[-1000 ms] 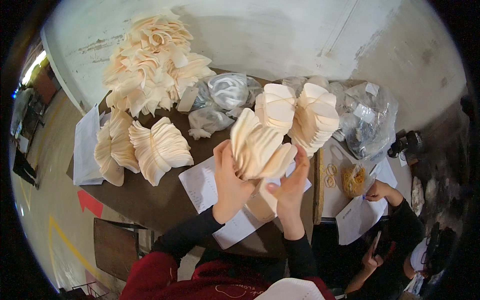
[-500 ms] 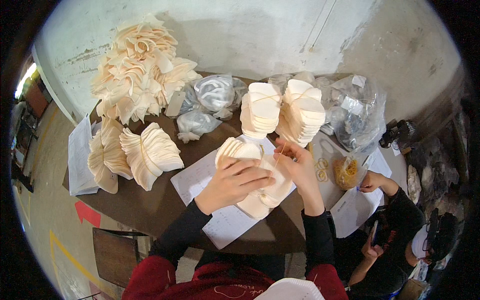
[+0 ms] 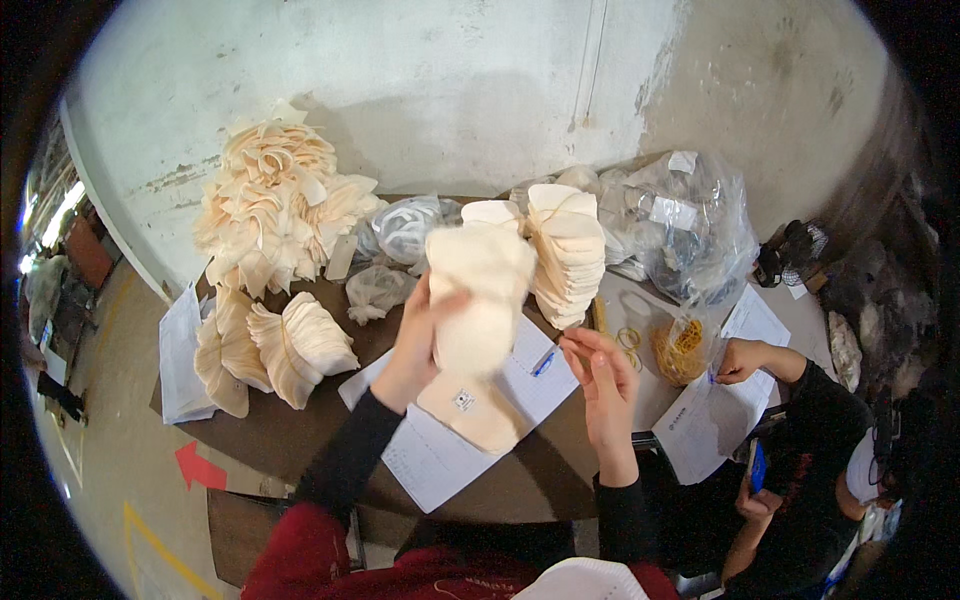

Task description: The person gathers stacks of beige fabric pieces from a table, aligns them, and secures them with rubber bands. The person repeats this process for multiple stacks, placing the finished bundles on the table.

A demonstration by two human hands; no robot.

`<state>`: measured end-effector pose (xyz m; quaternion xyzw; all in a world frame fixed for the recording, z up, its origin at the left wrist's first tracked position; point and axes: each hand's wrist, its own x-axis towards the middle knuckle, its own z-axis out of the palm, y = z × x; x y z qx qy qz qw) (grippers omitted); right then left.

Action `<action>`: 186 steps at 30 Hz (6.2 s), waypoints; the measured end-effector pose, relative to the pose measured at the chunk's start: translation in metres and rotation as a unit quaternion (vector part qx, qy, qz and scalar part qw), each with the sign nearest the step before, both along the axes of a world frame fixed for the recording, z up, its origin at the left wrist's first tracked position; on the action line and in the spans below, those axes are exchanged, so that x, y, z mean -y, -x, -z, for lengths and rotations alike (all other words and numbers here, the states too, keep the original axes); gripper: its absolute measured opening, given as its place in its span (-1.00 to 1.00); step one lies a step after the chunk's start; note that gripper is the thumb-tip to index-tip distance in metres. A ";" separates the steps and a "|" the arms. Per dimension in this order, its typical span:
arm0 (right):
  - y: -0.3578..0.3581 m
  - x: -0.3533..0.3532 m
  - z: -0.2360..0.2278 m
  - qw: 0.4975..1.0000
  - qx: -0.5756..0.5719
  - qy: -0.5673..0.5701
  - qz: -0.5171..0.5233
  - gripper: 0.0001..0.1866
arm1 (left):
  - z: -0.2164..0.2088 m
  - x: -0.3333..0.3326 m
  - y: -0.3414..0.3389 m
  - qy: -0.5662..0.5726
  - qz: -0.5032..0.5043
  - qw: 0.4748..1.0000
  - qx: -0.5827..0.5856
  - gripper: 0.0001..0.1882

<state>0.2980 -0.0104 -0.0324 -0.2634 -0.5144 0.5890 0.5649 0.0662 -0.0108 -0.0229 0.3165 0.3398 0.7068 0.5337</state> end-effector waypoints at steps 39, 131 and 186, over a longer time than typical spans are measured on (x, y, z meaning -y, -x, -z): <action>0.105 -0.241 -0.044 0.724 0.575 -0.348 0.155 -0.76 | -0.018 -0.198 0.041 -0.011 -0.114 0.668 -0.735 -0.79; 0.235 0.011 0.004 0.705 0.392 -0.572 0.147 -0.65 | 0.002 0.080 0.211 0.259 -0.279 0.623 -0.684 -0.34; 0.100 -0.009 0.024 0.989 0.119 0.006 -0.091 -0.59 | 0.118 0.022 0.037 -0.119 0.240 0.905 0.331 -0.38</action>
